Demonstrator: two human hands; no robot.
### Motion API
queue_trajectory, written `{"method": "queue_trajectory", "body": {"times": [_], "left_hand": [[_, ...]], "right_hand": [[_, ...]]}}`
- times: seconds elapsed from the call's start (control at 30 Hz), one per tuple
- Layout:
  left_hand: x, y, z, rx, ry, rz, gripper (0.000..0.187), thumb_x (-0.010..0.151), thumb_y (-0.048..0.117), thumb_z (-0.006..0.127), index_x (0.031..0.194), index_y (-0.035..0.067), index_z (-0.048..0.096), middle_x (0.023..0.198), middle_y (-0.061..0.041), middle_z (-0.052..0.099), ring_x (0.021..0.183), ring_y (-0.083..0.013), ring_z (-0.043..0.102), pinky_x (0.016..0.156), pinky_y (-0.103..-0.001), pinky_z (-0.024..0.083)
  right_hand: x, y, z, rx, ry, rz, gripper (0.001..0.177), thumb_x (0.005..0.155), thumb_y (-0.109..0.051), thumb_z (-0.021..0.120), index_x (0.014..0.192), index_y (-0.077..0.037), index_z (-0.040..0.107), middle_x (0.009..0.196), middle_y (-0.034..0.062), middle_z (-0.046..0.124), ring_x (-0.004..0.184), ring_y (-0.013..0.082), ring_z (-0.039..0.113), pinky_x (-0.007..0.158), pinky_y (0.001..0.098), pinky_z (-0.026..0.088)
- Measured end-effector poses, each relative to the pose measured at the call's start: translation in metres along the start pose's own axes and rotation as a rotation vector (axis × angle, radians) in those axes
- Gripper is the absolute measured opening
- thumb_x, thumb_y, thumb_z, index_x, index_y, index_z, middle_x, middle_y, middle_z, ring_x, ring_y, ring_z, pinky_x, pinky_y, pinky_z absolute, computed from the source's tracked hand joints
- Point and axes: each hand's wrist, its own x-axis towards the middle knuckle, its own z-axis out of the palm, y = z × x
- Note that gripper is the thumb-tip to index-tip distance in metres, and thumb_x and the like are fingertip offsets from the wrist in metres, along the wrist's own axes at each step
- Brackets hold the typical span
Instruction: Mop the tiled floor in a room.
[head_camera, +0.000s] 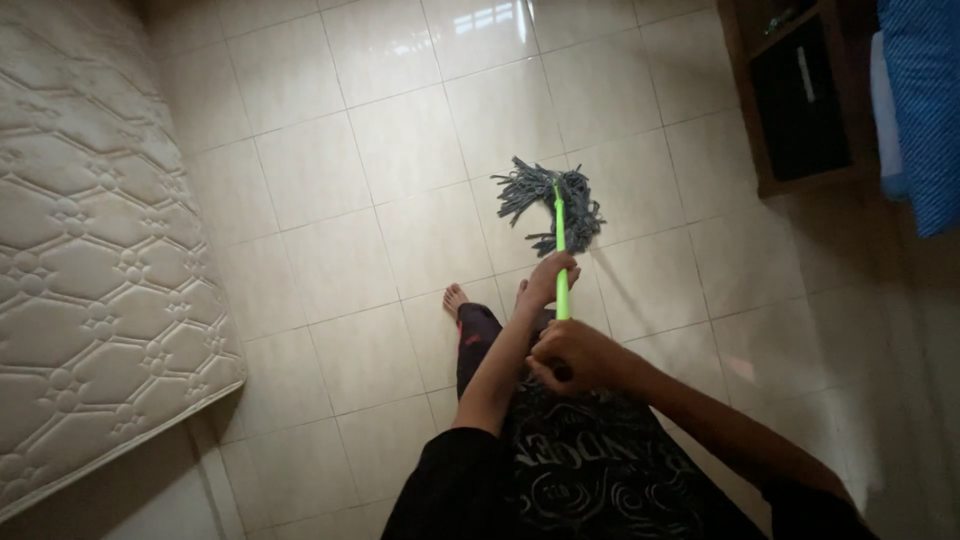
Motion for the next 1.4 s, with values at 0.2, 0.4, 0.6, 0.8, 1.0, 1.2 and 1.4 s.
{"method": "queue_trajectory", "body": {"times": [0.2, 0.4, 0.6, 0.8, 1.0, 1.2, 1.4], "left_hand": [[-0.015, -0.007, -0.050, 0.233, -0.185, -0.003, 0.023, 0.090, 0.032, 0.070, 0.085, 0.010, 0.066, 0.092, -0.013, 0.067, 0.091, -0.0376, 0.066, 0.076, -0.050, 0.053], [-0.039, -0.001, -0.120, 0.416, -0.321, -0.096, 0.024, 0.091, 0.034, 0.071, 0.086, 0.011, 0.068, 0.094, -0.013, 0.070, 0.095, -0.0371, 0.068, 0.080, -0.050, 0.054], [-0.071, -0.018, -0.200, 0.437, -0.268, -0.304, 0.019, 0.082, 0.023, 0.071, 0.100, 0.017, 0.076, 0.097, -0.011, 0.074, 0.094, -0.0336, 0.072, 0.081, -0.048, 0.057], [-0.111, -0.088, -0.245, 0.607, -0.221, -0.490, 0.014, 0.082, 0.024, 0.076, 0.094, 0.016, 0.077, 0.098, -0.013, 0.073, 0.096, -0.0355, 0.071, 0.081, -0.048, 0.058], [-0.109, -0.121, -0.220, 0.619, 0.005, -0.404, 0.015, 0.072, 0.018, 0.079, 0.087, 0.016, 0.076, 0.097, -0.012, 0.071, 0.101, -0.0349, 0.067, 0.083, -0.047, 0.057], [-0.074, -0.101, -0.160, 0.528, -0.152, -0.342, 0.015, 0.075, 0.022, 0.080, 0.088, 0.015, 0.075, 0.099, -0.013, 0.071, 0.103, -0.0338, 0.065, 0.090, -0.045, 0.055], [-0.019, -0.060, -0.087, 0.327, -0.081, -0.093, 0.012, 0.077, 0.024, 0.074, 0.086, 0.015, 0.076, 0.094, -0.013, 0.071, 0.094, -0.0387, 0.067, 0.082, -0.049, 0.055]], "right_hand": [[0.022, -0.031, -0.002, 0.055, 0.033, -0.064, 0.034, 0.087, -0.011, 0.071, 0.059, -0.007, 0.052, 0.057, 0.0126, 0.055, 0.060, 0.0331, 0.056, 0.059, 0.0455, 0.044], [0.038, -0.029, 0.008, 0.171, 0.096, -0.119, 0.042, 0.090, -0.005, 0.069, 0.059, -0.003, 0.042, 0.055, 0.0135, 0.045, 0.053, 0.0278, 0.045, 0.056, 0.0430, 0.039], [0.075, -0.030, 0.030, 0.274, 0.217, -0.207, 0.040, 0.092, 0.000, 0.067, 0.064, -0.003, 0.039, 0.059, 0.0093, 0.042, 0.055, 0.0198, 0.041, 0.068, 0.0433, 0.042], [0.112, 0.014, 0.078, 0.247, 0.131, -0.170, 0.043, 0.086, 0.004, 0.070, 0.062, -0.001, 0.035, 0.058, 0.0095, 0.038, 0.056, 0.0216, 0.040, 0.064, 0.0408, 0.034], [0.119, 0.000, 0.062, 0.242, 0.115, -0.217, 0.043, 0.085, 0.005, 0.068, 0.061, -0.002, 0.032, 0.060, 0.0105, 0.035, 0.057, 0.0227, 0.040, 0.069, 0.0400, 0.036], [0.080, -0.009, 0.027, 0.299, 0.136, -0.189, 0.039, 0.088, 0.004, 0.065, 0.061, -0.003, 0.038, 0.056, 0.0084, 0.039, 0.052, 0.0218, 0.039, 0.061, 0.0364, 0.039], [0.065, -0.040, -0.015, 0.197, 0.069, -0.052, 0.040, 0.085, 0.002, 0.068, 0.056, -0.003, 0.042, 0.051, 0.0095, 0.044, 0.047, 0.0217, 0.044, 0.052, 0.0385, 0.038]]}}
